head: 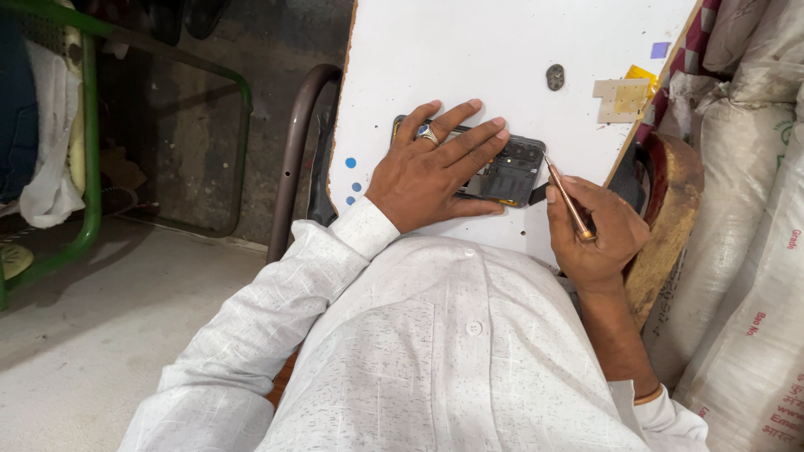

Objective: The person uses a small screwdriver to unscrew and adjust components inside a disassembled smartphone placed on a white table. The person repeatedly rotates the screwdriver and repositions the phone while working on the internal parts.

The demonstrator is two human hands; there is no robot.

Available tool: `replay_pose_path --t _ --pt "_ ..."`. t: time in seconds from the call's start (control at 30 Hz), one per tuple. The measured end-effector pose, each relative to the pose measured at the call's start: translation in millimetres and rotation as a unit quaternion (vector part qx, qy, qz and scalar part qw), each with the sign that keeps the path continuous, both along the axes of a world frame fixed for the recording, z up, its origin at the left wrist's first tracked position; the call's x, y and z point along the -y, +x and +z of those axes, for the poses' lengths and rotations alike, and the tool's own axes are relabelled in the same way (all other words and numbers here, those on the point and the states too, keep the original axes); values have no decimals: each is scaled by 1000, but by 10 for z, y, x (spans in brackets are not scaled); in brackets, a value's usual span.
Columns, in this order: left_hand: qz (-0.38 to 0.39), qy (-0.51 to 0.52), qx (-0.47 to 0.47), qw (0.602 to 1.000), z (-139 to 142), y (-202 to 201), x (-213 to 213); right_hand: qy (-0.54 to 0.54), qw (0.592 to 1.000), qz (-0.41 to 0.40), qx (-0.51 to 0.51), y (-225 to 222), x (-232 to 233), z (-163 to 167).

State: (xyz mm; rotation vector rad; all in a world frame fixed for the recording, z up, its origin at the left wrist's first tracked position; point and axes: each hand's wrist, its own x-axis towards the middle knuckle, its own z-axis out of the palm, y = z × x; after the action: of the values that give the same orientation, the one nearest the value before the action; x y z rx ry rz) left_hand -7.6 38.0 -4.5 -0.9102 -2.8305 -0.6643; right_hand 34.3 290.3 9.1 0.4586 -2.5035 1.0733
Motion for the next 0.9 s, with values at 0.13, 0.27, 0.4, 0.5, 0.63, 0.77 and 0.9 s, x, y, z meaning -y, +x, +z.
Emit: replay_pose_path --t 0.13,0.27,0.4,0.5,0.63,0.77,0.9 --pt "-1 0 0 1000 4 -2 -3 1 1000 4 2 -34 23 28" --pt "-2 -1 -2 1000 13 -15 -13 9 1000 15 8 -60 50 64" --pt "1 -6 1 1000 33 -9 -17 81 996 33 -15 -101 57 128" --pt "6 -7 0 1000 48 5 -13 154 986 30 -59 -97 92 152" --pt "8 -9 -1 1000 45 -7 -23 180 981 19 -68 -83 110 128" --pt "7 -5 1 1000 37 -8 -25 165 983 11 -77 -82 76 74" --pt "2 -4 -6 1000 32 -6 -6 80 996 -4 -34 -84 24 41"
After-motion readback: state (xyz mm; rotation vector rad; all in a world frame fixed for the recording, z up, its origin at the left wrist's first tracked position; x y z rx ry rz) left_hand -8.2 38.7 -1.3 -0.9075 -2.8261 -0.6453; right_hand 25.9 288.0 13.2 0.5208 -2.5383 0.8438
